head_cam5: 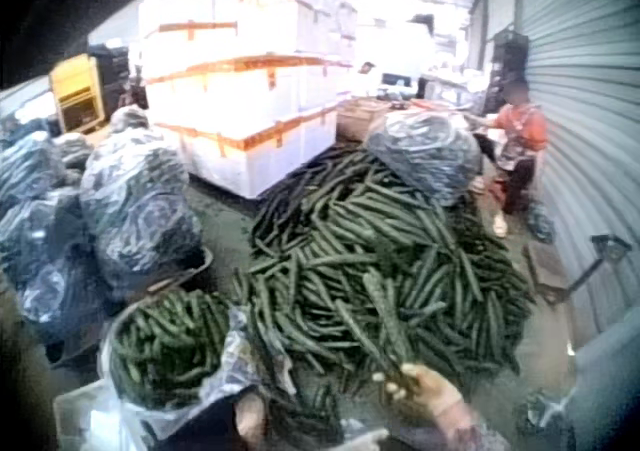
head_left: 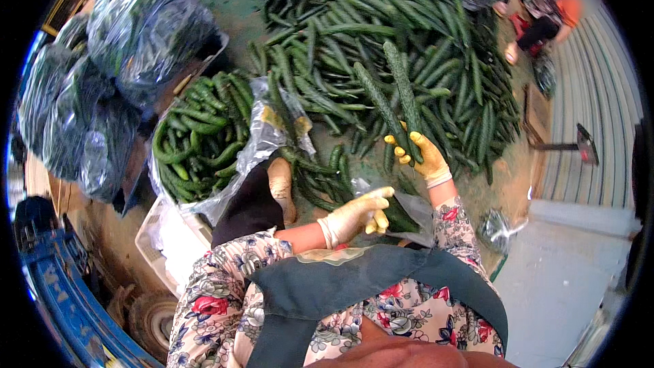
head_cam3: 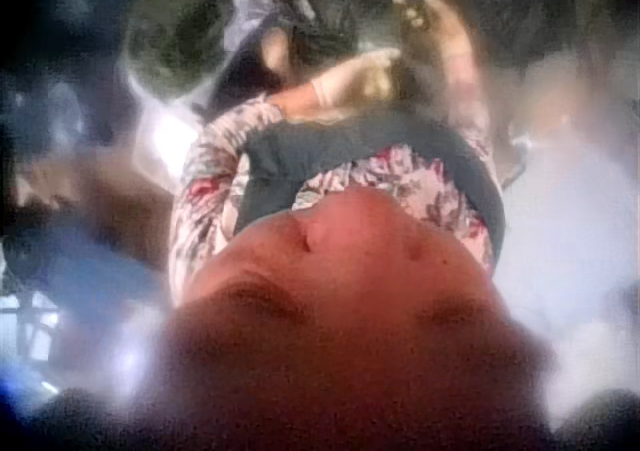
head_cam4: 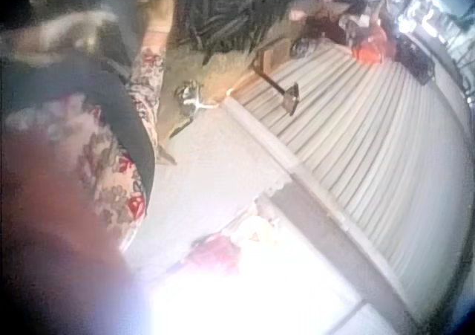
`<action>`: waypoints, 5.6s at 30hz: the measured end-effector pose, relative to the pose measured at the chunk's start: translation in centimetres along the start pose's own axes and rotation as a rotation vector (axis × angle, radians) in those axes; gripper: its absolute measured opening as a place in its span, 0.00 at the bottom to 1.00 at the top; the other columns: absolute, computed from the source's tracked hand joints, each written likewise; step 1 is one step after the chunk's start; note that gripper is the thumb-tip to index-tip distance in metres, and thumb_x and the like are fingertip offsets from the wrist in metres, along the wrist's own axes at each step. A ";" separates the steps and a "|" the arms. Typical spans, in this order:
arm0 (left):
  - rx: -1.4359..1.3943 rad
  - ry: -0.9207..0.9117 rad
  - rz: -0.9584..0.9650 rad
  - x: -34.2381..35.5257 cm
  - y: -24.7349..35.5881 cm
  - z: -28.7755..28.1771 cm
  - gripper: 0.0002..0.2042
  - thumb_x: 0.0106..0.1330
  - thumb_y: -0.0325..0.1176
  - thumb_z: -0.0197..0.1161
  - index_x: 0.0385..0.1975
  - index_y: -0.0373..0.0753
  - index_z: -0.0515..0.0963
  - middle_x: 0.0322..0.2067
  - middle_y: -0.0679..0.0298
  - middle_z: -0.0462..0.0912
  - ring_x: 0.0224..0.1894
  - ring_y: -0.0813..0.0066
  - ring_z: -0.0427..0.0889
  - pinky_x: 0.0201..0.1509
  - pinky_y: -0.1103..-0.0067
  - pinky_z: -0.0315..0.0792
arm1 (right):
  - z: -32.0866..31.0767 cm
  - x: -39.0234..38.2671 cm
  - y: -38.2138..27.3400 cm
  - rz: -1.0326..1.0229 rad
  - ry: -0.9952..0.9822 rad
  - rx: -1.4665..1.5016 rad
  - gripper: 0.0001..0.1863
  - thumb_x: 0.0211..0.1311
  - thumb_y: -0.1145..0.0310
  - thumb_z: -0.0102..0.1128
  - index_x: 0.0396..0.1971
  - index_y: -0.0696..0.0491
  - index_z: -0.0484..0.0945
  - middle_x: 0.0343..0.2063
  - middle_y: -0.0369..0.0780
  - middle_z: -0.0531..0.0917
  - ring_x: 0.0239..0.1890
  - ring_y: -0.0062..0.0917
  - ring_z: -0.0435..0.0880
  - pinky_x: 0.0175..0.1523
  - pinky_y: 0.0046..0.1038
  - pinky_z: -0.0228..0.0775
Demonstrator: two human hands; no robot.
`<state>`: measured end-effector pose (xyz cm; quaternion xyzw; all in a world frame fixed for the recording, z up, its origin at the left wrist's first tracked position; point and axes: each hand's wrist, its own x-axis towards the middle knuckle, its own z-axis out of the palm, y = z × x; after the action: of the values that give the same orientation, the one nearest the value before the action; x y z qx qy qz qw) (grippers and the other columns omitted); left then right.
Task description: The person sits on the floor and repeatedly picks cucumbers from a large pile, places them into a plastic bag, and ties the bag. The process is repeated multiple times with new bags.
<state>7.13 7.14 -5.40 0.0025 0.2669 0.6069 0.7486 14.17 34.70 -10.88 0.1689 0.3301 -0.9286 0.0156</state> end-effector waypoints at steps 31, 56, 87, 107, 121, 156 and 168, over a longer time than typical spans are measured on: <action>-0.011 -0.105 -0.053 1.9 0.7 1.9 0.27 0.68 0.49 0.59 0.65 0.57 0.61 0.29 0.62 0.81 0.29 0.70 0.82 0.43 0.63 0.78 | -8.5 -16.7 14.7 0.296 0.317 -1.755 0.41 0.45 0.61 0.75 0.62 0.55 0.70 0.54 0.50 0.78 0.57 0.39 0.78 0.60 0.33 0.70; -0.219 -0.031 0.003 -0.1 -1.2 -0.7 0.35 0.72 0.40 0.55 0.73 0.41 0.45 0.30 0.62 0.83 0.34 0.73 0.83 0.39 0.79 0.76 | 1.8 20.1 8.5 0.132 0.362 -1.974 0.24 0.53 0.55 0.68 0.46 0.54 0.76 0.45 0.49 0.83 0.50 0.44 0.81 0.55 0.41 0.72; -0.235 0.053 0.002 0.3 -0.8 -1.3 0.26 0.72 0.38 0.57 0.67 0.44 0.58 0.32 0.66 0.82 0.33 0.75 0.83 0.39 0.79 0.77 | -1.8 24.2 2.0 -0.268 0.340 -2.468 0.24 0.51 0.67 0.67 0.51 0.50 0.77 0.44 0.42 0.83 0.48 0.38 0.82 0.51 0.42 0.73; -0.134 0.083 0.044 0.2 -0.3 0.1 0.24 0.69 0.37 0.58 0.63 0.40 0.63 0.26 0.57 0.83 0.26 0.67 0.80 0.37 0.78 0.75 | -2.4 -4.2 3.6 0.208 0.317 -0.739 0.26 0.67 0.61 0.61 0.59 0.62 0.72 0.25 0.32 0.77 0.24 0.13 0.70 0.29 0.17 0.61; -0.063 0.014 0.003 2.1 1.2 1.3 0.25 0.68 0.49 0.58 0.64 0.55 0.65 0.32 0.62 0.81 0.36 0.71 0.80 0.43 0.64 0.77 | -3.7 -10.5 12.9 0.082 -0.002 -1.491 0.15 0.54 0.70 0.67 0.43 0.54 0.79 0.39 0.39 0.84 0.41 0.28 0.80 0.51 0.29 0.72; -0.087 0.064 -0.024 4.0 2.6 3.9 0.36 0.66 0.48 0.57 0.71 0.41 0.54 0.36 0.56 0.84 0.39 0.65 0.82 0.53 0.65 0.73 | -23.1 2.8 1.9 0.125 0.577 -0.867 0.10 0.58 0.62 0.64 0.34 0.53 0.85 0.30 0.37 0.87 0.32 0.26 0.82 0.41 0.28 0.74; 0.058 0.076 -0.267 4.2 3.1 4.0 0.42 0.64 0.52 0.60 0.70 0.30 0.55 0.23 0.65 0.76 0.21 0.77 0.69 0.32 0.84 0.63 | -23.1 15.2 6.1 -0.358 0.874 -0.031 0.25 0.48 0.75 0.75 0.48 0.56 0.78 0.42 0.42 0.84 0.43 0.33 0.82 0.48 0.36 0.73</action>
<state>6.40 13.05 -2.60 -0.0344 0.3105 0.4936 0.8116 7.67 45.48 -36.25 0.4841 0.3435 -0.7535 -0.2825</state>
